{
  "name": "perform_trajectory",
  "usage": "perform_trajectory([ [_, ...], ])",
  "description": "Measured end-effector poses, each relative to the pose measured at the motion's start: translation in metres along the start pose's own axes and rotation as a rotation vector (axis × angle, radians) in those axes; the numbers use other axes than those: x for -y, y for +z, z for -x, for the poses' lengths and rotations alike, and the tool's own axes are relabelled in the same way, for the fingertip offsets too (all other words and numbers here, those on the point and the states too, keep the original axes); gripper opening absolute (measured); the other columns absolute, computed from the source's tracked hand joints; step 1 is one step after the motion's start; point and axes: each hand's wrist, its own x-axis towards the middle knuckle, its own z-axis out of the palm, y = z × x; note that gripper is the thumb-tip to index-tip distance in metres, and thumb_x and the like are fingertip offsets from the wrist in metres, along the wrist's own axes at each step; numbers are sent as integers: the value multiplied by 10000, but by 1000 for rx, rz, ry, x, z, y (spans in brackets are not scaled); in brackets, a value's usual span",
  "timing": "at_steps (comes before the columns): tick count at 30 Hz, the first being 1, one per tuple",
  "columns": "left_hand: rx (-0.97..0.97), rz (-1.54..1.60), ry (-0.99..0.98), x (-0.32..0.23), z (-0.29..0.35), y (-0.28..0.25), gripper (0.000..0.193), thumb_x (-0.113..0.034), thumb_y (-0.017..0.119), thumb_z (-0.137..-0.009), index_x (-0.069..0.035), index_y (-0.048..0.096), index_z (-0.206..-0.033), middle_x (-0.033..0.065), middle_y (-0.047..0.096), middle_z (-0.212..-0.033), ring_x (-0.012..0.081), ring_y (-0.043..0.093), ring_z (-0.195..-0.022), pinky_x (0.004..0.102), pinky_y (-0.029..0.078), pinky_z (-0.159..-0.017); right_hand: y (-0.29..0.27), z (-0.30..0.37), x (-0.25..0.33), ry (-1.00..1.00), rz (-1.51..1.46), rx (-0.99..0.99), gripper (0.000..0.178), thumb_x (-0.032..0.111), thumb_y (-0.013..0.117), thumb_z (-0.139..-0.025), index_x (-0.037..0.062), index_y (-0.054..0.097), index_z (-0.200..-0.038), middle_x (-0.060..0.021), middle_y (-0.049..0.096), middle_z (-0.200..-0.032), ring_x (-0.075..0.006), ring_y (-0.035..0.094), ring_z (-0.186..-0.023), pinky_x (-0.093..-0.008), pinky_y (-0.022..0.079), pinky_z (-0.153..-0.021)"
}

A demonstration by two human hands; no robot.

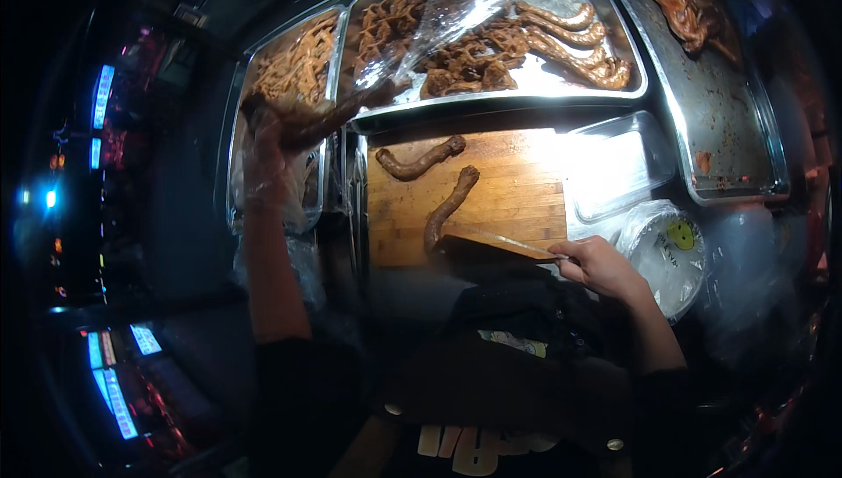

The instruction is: The person selects cooked meat from metal trays, places it on a wooden cutting board, and slices it with a cleaver. The sliced meat is then placed into a plastic bag and handed to a customer.

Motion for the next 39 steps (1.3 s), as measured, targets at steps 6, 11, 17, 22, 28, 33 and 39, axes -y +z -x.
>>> perform_trajectory([
  [6, -335, 516, -331, 34, 138, -34, 613, -573, 466, -919, -82, 426, -1283, 132, 515, -1217, 273, 548, -1133, 422, 533, -893, 14, -51, 23, -100, 304, 88, 212, 192, 549, -863, 36, 645, -970, -188, 650, -738, -334, 646, -696, -407, 514, -668],
  [11, -431, 491, -352, 66, 197, -6, 504, -556, 448, -928, -128, 464, -1193, 70, 556, -1089, 232, 576, -1020, 412, 534, -812, 18, -106, 31, -120, 296, -69, 209, 190, 525, -883, 29, 653, -925, -177, 640, -697, -328, 648, -673, -411, 513, -664],
  [17, -548, 485, -778, 117, 209, 95, 693, -476, 585, -895, -121, 293, -1413, 174, 569, -1130, 306, 573, -1086, 418, 512, -888, 16, -125, 32, -185, 370, -151, 225, 213, 522, -899, 43, 648, -976, -215, 639, -760, -383, 623, -721, -425, 499, -677],
  [22, -144, -862, -479, 173, 195, 177, 679, -311, 560, -941, -149, 195, -1491, 216, 307, -1428, 339, 468, -1214, 426, 533, -882, 6, -90, 28, -73, 252, -135, 231, 182, 519, -918, 7, 635, -1015, -200, 620, -720, -341, 600, -647, -381, 483, -645],
  [28, -322, -123, -568, 130, 213, 163, 840, -332, 731, -773, -24, 298, -1423, 268, 345, -1399, 415, 455, -1207, 506, 381, -1016, 17, -40, 20, -92, -32, -304, 234, 151, 499, -972, -20, 622, -1072, -55, 507, -631, -109, 488, -591, -274, 417, -561],
  [33, 36, -933, -201, 78, 210, 144, 921, -455, 798, -659, -120, 379, -1408, 127, 376, -1422, 350, 303, -1336, 504, 292, -1088, 31, -39, 24, -96, 73, -209, 232, 175, 515, -958, -5, 624, -1056, -126, 529, -644, -191, 521, -573, -325, 441, -578],
  [39, -165, -830, -51, 92, 215, 125, 1058, -514, 842, -563, -136, 359, -1425, 109, 287, -1490, 364, 211, -1397, 515, 233, -1123, 33, -51, 43, -151, 47, -243, 244, 193, 521, -957, -5, 628, -1052, -144, 512, -627, -201, 516, -567, -335, 440, -578],
])
